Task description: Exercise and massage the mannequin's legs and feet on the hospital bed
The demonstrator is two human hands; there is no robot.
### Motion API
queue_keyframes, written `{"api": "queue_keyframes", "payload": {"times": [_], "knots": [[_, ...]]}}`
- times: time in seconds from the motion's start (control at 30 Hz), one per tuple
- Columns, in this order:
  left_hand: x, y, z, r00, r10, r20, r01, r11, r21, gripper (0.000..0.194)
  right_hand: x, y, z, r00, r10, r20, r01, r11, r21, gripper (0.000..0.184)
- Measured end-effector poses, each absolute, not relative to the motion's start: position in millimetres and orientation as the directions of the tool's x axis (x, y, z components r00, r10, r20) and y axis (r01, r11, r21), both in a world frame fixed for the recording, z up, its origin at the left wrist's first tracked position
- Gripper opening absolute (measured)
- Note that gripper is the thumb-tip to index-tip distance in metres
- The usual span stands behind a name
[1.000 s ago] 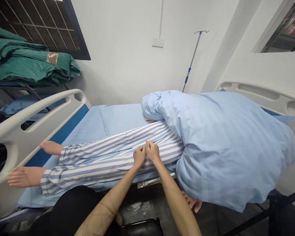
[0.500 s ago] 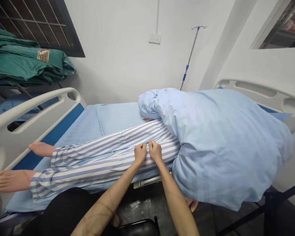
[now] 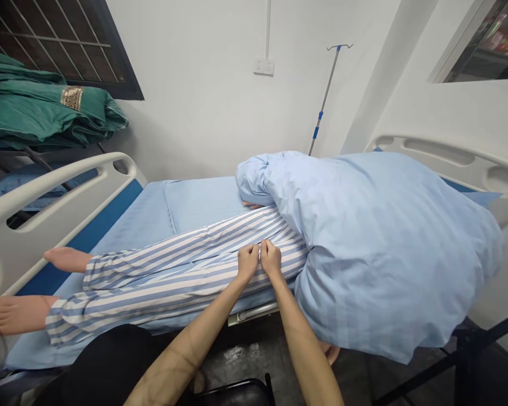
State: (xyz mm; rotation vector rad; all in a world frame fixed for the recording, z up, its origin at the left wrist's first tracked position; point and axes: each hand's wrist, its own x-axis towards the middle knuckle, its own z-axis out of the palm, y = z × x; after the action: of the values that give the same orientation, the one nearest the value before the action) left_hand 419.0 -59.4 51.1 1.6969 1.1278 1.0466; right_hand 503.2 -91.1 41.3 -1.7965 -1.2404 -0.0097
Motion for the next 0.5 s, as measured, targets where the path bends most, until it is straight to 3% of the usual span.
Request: {"api": "queue_keyframes", "payload": {"times": [0.27, 0.4, 0.5], "knots": [[427.9, -57.6, 51.4, 0.292, 0.939, 0.181, 0.315, -0.273, 0.909, 0.036, 523.4, -97.3, 44.9, 0.471, 0.722, 0.507, 0.795, -0.1, -0.598, 0.038], [438.7, -58.2, 54.3, 0.324, 0.925, 0.201, 0.291, -0.299, 0.909, 0.037, 526.3, -94.7, 40.9, 0.516, 0.716, 0.471, 0.74, -0.095, -0.666, 0.039], [444.9, -61.6, 48.7, 0.347, 0.91, 0.229, 0.376, -0.358, 0.855, 0.035, 540.4, -96.2, 50.6, 0.53, 0.7, 0.478, 0.703, -0.047, -0.71, 0.04]]}}
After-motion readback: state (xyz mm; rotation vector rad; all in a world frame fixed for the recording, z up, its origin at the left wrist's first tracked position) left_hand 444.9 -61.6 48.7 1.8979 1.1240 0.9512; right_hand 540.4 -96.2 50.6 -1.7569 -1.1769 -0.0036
